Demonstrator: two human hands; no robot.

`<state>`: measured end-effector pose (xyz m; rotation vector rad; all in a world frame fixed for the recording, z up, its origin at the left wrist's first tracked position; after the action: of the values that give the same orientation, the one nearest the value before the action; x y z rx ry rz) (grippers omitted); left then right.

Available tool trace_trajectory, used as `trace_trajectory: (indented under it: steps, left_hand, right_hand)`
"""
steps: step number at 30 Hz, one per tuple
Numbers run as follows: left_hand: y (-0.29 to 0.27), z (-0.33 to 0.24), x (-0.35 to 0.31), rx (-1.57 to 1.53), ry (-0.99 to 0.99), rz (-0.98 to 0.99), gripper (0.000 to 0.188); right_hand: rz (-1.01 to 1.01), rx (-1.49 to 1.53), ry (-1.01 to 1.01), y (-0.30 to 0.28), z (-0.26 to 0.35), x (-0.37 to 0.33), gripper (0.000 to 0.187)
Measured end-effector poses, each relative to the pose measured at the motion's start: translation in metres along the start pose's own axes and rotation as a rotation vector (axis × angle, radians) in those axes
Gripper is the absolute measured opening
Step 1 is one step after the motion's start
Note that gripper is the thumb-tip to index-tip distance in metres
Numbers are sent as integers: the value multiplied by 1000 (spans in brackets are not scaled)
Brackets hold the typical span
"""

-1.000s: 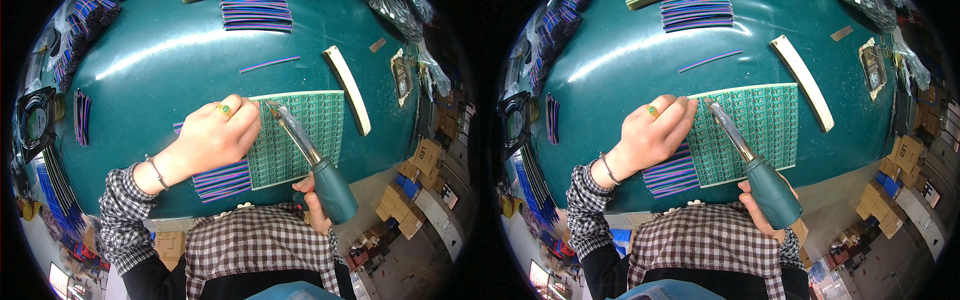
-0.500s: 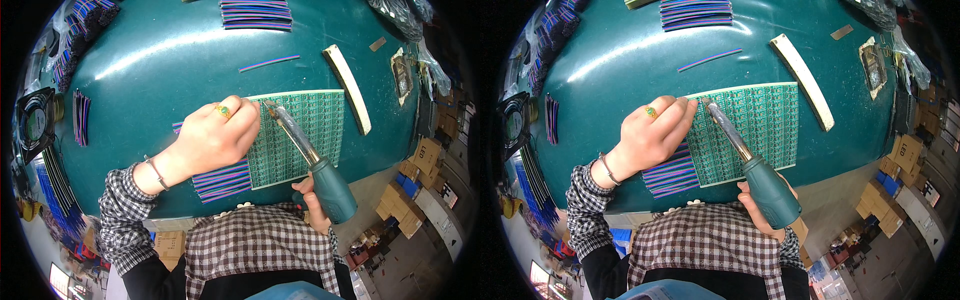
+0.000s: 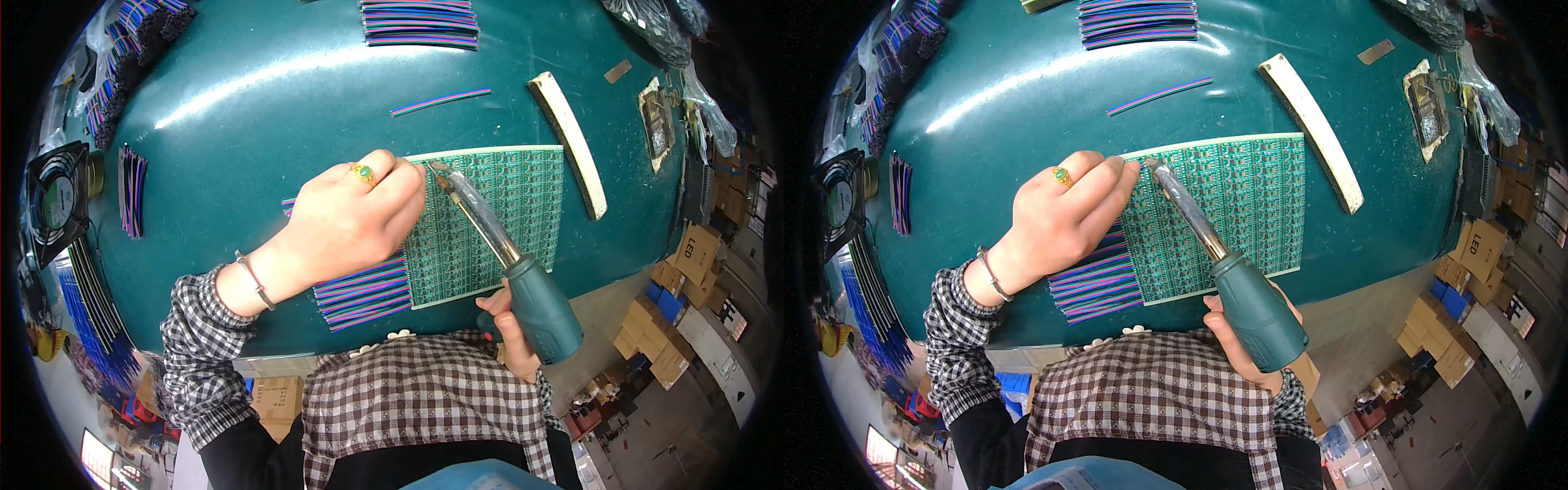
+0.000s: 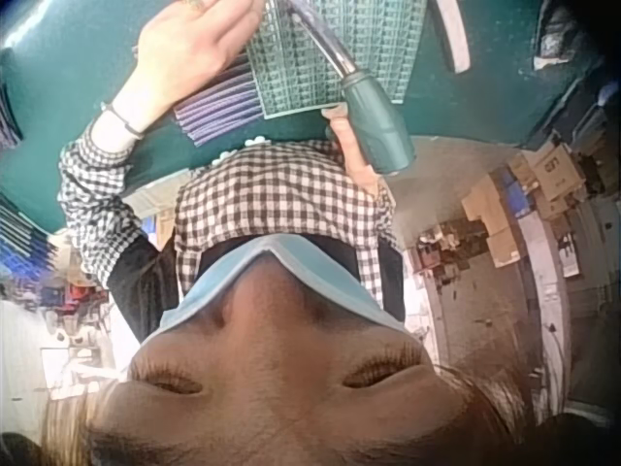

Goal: The person solders or heat-shrinks wire strips onto LED panel arrays using a hot air gun.

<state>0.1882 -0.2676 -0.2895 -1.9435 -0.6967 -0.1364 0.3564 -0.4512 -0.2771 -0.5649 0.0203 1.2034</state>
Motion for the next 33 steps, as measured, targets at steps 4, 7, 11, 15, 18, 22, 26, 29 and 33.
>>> trace_trajectory:
  steps: [4, 7, 11, 15, 18, 22, 26, 29, 33]
  left_hand:
    - [-2, 1, 1, -22, -9, -8, 33]
    - [-2, 1, 1, -22, -10, -4, 33]
    - [-1, 1, 1, -26, -9, -4, 33]
    - [-1, 1, 1, -27, -11, 0, 34]
    - [-1, 1, 1, -26, -17, 3, 34]
    - [-2, 0, 1, -24, -18, 13, 35]
    - [-2, 0, 1, -12, -9, 16, 35]
    - [0, -1, 0, 15, 4, 11, 35]
    - [0, -1, -1, 17, 6, -7, 35]
  right_hand:
    - [14, -58, -26, -1, 0, 0, 36]
    - [9, -20, -9, 0, -1, -1, 36]
    - [-9, 23, 21, 1, 1, 0, 37]
    - [-6, -3, 19, 0, 1, 0, 36]
    - [-7, -32, -3, -1, -2, -1, 35]
    - [-66, 79, 43, 0, 7, -1, 35]
    - [-10, -23, -8, -3, 4, -1, 36]
    - [-34, 37, -26, -1, 6, -1, 42]
    - [-7, 84, 65, 0, 7, -2, 49]
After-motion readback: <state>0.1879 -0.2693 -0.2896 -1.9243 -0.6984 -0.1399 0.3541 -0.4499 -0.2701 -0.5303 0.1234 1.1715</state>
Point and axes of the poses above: each hand's wrist, its own x-axis towards the middle knuckle, its own y-axis out of the palm, z = x × y, the point moved 4 cm from there along x, towards the middle knuckle, and after that the axes turned 15 degrees about -x, right-handed, at the moved point
